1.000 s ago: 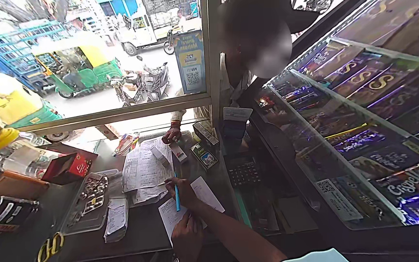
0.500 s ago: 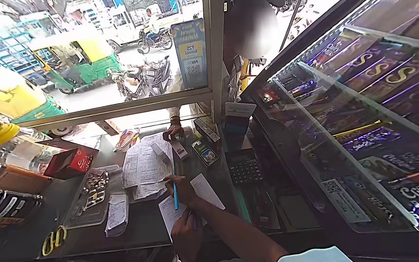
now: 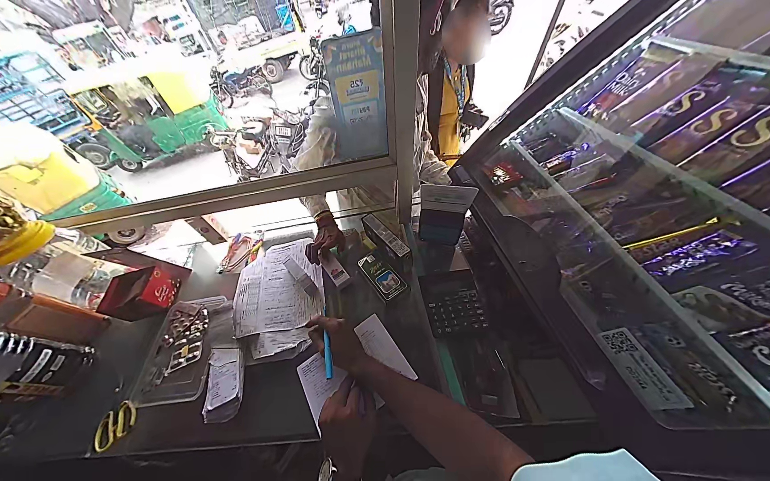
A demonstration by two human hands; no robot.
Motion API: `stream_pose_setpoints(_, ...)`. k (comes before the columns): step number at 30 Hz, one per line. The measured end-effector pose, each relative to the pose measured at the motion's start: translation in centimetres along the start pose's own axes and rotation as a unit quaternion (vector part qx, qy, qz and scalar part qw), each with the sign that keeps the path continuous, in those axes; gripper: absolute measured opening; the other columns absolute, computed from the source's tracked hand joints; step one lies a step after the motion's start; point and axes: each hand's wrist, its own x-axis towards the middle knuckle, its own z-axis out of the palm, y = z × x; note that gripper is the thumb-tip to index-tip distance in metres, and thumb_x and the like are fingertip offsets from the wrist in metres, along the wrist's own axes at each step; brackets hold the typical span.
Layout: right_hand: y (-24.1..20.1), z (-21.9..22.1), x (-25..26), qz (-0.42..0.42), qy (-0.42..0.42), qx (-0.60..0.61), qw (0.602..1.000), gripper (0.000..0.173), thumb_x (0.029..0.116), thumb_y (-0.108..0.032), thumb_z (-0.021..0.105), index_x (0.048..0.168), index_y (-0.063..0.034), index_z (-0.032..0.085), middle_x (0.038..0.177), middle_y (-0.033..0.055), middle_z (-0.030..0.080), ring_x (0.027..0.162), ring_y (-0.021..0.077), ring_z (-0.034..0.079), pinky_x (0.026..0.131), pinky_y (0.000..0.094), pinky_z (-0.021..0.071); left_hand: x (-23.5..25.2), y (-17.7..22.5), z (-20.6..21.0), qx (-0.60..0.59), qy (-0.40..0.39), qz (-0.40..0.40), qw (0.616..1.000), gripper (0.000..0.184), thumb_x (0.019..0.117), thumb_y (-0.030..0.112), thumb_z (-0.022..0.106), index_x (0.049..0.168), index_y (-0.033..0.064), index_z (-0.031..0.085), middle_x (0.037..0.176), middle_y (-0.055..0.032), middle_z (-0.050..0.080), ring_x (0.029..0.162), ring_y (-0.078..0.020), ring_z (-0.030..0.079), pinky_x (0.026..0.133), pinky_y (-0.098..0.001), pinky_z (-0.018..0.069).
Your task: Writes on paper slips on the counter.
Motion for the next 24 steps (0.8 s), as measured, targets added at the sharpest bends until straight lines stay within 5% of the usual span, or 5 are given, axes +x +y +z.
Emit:
stream_pose_setpoints(5,-0.1,-0.2,0.0,-0.034,0.025,0.026,0.999,0.026,0.0996,-0.021,0.059,0.117,-0.0075,0.073,0.090,0.0108,0.074,0.078,0.0221,0.071,0.077,0.0412,0.0569,0.1,0.2,0.1,-0.005,0.006,-0.006,1.000,0.027,0.0843,0.030,0.062,0.075,0.0111,0.079,0.101,-0.0063,0.080,0.073,-0.0205,0.075,0.060,-0.0377,0.0589)
stream_pose_setpoints(9,-1.5,-4.5,0.5,-0.066,0.135,0.130,0.980,0.025,0.1011,-0.018,0.060,0.095,0.0006,0.076,0.082,0.0071,0.075,0.074,0.0134,0.072,0.074,0.0339,0.0614,0.1,0.1,0.1,-0.022,-0.009,-0.006,1.000,0.027,0.0867,0.030,0.063,0.092,0.0124,0.083,0.110,-0.0025,0.079,0.078,-0.0193,0.076,0.065,-0.0393,0.0600)
stream_pose_setpoints(15,-0.6,-10.5,0.7,0.164,-0.106,0.238,0.951,0.055,0.1115,-0.033,0.042,0.070,-0.0035,0.063,0.057,0.0025,0.066,0.049,0.0093,0.065,0.051,0.0243,0.0539,-0.2,0.1,0.4,-0.032,-0.007,-0.009,0.999,0.024,0.0892,0.025,0.063,0.093,0.0136,0.083,0.112,-0.0017,0.078,0.073,-0.0168,0.073,0.062,-0.0353,0.0568)
stream_pose_setpoints(20,0.9,-8.1,1.5,0.039,0.063,0.185,0.980,0.027,0.1045,-0.024,0.058,0.106,-0.0020,0.073,0.094,0.0056,0.074,0.084,0.0112,0.071,0.078,0.0310,0.0595,-0.1,-0.1,0.4,-0.032,0.005,-0.006,0.999,0.022,0.0876,0.026,0.064,0.090,0.0138,0.083,0.111,-0.0013,0.078,0.074,-0.0153,0.074,0.062,-0.0341,0.0574)
stream_pose_setpoints(24,0.0,-7.4,1.3,0.111,0.040,0.512,0.851,0.038,0.1118,-0.023,0.036,0.135,0.0020,0.054,0.127,0.0185,0.069,0.113,0.0285,0.070,0.093,0.0423,0.0596,-0.3,0.0,0.5,-0.035,0.003,-0.011,0.999,0.023,0.0879,0.026,0.063,0.091,0.0145,0.083,0.112,-0.0004,0.078,0.075,-0.0150,0.073,0.062,-0.0338,0.0573)
